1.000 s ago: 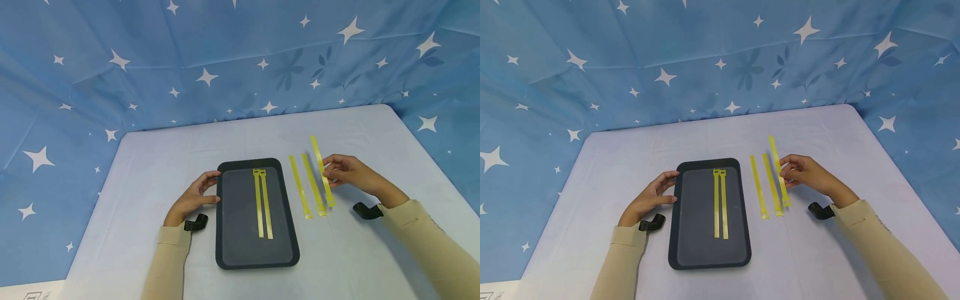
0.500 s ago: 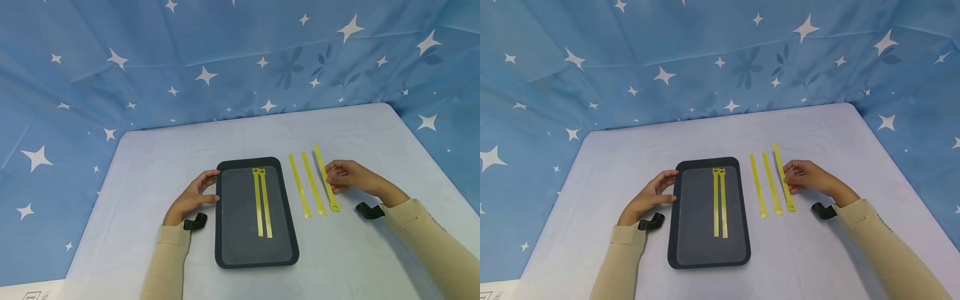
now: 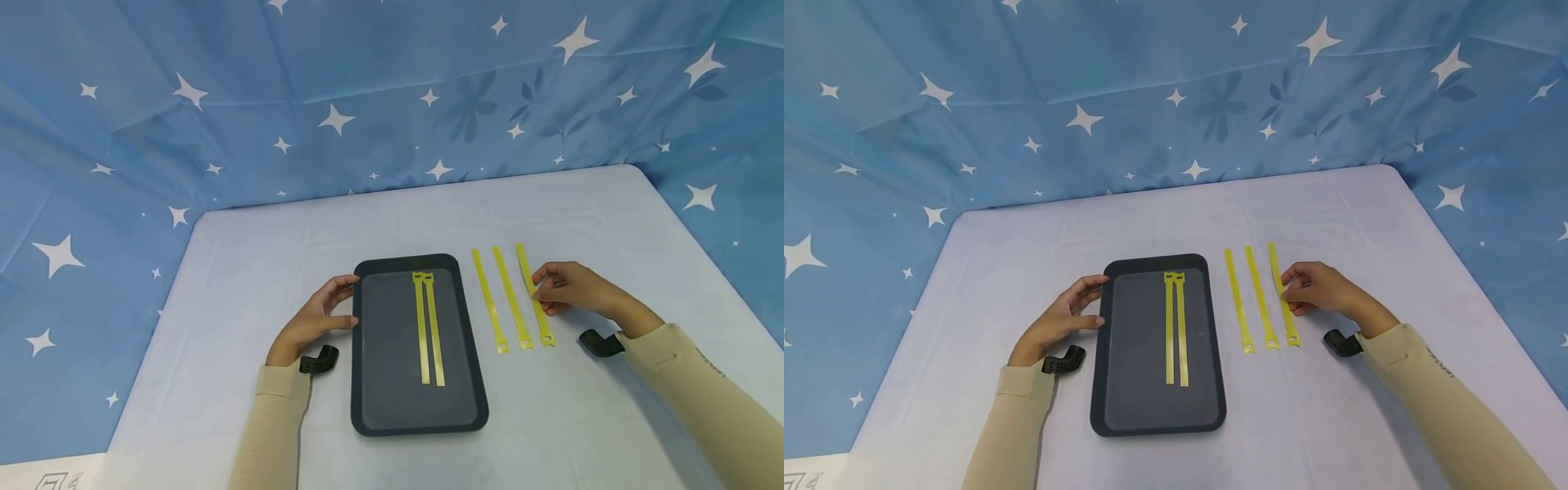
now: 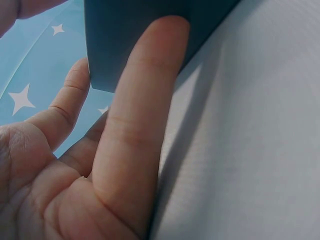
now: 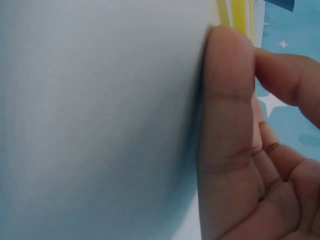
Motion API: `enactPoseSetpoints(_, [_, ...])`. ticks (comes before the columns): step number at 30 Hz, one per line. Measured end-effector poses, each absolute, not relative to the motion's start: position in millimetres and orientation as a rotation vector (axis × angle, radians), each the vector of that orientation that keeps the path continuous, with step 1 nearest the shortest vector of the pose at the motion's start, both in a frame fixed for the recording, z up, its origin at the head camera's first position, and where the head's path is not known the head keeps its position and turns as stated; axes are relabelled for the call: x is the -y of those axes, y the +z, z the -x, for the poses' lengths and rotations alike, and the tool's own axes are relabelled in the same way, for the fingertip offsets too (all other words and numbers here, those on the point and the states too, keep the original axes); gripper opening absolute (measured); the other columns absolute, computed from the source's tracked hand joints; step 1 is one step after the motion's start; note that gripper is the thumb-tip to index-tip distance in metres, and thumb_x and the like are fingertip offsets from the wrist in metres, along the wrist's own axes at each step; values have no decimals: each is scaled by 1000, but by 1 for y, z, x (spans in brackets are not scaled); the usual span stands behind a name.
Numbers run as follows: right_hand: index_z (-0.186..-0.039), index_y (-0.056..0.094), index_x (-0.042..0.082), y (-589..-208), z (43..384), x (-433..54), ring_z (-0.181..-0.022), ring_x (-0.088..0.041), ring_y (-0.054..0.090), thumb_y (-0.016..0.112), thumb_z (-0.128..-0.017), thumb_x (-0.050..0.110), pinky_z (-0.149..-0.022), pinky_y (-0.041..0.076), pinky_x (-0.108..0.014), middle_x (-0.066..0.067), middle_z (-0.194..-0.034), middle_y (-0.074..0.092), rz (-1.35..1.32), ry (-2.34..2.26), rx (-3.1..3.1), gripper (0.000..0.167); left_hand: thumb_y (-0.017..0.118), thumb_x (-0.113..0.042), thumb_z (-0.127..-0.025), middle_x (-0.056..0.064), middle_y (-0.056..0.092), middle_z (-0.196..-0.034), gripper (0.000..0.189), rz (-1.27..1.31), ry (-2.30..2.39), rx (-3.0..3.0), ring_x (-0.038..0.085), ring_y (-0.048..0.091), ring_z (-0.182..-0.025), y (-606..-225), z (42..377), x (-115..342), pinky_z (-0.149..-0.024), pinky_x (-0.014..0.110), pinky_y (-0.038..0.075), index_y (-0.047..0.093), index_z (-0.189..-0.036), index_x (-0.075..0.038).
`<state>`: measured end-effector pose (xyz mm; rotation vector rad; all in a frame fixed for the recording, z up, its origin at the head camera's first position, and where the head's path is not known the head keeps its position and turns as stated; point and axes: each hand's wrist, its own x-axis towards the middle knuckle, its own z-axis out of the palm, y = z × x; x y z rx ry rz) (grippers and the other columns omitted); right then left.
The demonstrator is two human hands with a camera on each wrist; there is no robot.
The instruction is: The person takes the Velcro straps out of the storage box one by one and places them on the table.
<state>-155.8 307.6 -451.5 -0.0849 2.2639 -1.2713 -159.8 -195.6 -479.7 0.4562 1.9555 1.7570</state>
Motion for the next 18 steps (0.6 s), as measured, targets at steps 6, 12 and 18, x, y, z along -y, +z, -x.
enactPoseSetpoints(6, [-116,54,-10,-445,155,-305,-78,-17,71,73,-102,6,-71,63,-29,-8,-90,65,71,-1192,-2334,29,80,-4,-91,22,37,-170,82,-460,1759,-1954,41,30,-160,-480,161,196,-127,62,20,39,-162,0])
enactPoseSetpoints(12, [-112,55,-7,-443,155,-304,-77,-19,70,75,-102,10,-68,62,-30,-7,-89,64,63,-1111,-2403,28,80,-4,-91,22,36,-170,83,-461,1761,-1950,42,30,-159,-480,161,196,-127,61,21,38,-162,1])
enactPoseSetpoints(18, [-112,57,-6,-441,155,-300,-70,-19,68,75,-102,9,-65,60,-30,-6,-83,65,102,-1134,-2491,25,79,-4,-91,22,36,-170,82,-453,1763,-1947,41,30,-159,-480,160,196,-127,61,21,38,-162,0])
